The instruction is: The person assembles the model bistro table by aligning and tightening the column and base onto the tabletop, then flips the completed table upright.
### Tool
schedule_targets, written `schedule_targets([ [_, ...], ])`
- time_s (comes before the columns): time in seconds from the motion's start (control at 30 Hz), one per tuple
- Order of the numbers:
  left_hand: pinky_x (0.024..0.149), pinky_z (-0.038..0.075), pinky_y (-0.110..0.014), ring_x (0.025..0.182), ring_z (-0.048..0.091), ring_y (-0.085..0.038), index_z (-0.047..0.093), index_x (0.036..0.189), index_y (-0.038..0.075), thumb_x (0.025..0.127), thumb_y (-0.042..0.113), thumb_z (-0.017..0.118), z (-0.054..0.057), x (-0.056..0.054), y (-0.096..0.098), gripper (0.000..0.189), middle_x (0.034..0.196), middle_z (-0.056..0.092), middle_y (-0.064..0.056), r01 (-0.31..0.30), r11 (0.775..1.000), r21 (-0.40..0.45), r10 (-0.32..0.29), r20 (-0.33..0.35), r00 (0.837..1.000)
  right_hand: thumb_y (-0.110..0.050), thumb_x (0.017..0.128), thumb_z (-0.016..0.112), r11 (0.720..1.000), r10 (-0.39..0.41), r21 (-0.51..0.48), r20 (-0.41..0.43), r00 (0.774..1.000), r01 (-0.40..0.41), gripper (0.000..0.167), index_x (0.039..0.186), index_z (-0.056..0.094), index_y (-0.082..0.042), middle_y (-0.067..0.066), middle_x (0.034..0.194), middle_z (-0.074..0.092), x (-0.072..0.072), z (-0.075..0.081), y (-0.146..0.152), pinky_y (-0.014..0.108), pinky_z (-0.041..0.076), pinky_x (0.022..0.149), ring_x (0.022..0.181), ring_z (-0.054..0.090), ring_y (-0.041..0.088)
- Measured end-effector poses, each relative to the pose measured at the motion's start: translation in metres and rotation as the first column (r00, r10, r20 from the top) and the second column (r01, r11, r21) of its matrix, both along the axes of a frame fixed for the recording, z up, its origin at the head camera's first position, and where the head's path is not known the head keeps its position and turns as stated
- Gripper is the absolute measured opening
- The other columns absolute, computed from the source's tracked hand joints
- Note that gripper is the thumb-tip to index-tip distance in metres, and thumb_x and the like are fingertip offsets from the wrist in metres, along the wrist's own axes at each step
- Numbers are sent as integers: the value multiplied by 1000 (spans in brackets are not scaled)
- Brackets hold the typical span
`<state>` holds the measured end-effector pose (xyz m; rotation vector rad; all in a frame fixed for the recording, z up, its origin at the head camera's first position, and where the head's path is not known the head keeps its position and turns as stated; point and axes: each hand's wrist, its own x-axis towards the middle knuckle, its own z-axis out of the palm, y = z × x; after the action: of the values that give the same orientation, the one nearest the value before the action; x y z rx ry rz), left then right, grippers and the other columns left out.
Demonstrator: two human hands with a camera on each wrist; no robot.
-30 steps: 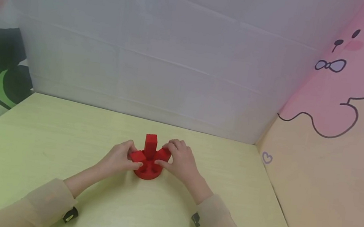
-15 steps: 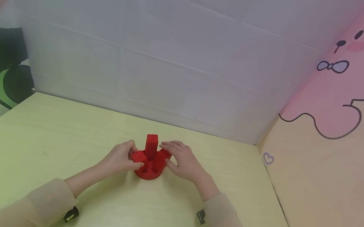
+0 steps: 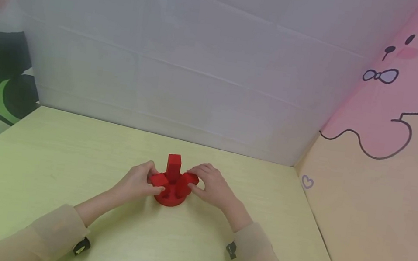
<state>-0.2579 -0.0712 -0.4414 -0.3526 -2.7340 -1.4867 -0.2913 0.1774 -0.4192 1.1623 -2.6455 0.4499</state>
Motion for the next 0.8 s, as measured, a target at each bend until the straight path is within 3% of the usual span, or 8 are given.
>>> schedule_targets([
  [0.3,59,48,-26,70,56,-15,51,90,8,72,13,80,0,1,0,34,86,60,-1,0,1000,6,0,1,1000,-31,83,73,994,-100,-45,33,994,101,33,109,65,-13,-3,102,64,6,0,-4,32,50,87,100,55,14],
  [0.6,59,48,-26,70,56,-15,51,90,8,72,13,80,0,0,-1,35,86,60,-1,-3,1000,4,3,-4,1000,-32,77,78,977,-203,-60,38,978,206,27,92,64,-14,-7,84,62,10,2,-16,24,49,71,83,53,10],
  [0.8,58,47,-26,68,55,-16,51,90,8,72,14,80,-1,-1,-1,35,84,59,-1,-3,1000,-4,3,-3,1000,-35,76,78,966,-256,-39,26,966,257,32,98,66,-16,-9,81,59,12,1,-18,23,46,66,78,49,7],
])
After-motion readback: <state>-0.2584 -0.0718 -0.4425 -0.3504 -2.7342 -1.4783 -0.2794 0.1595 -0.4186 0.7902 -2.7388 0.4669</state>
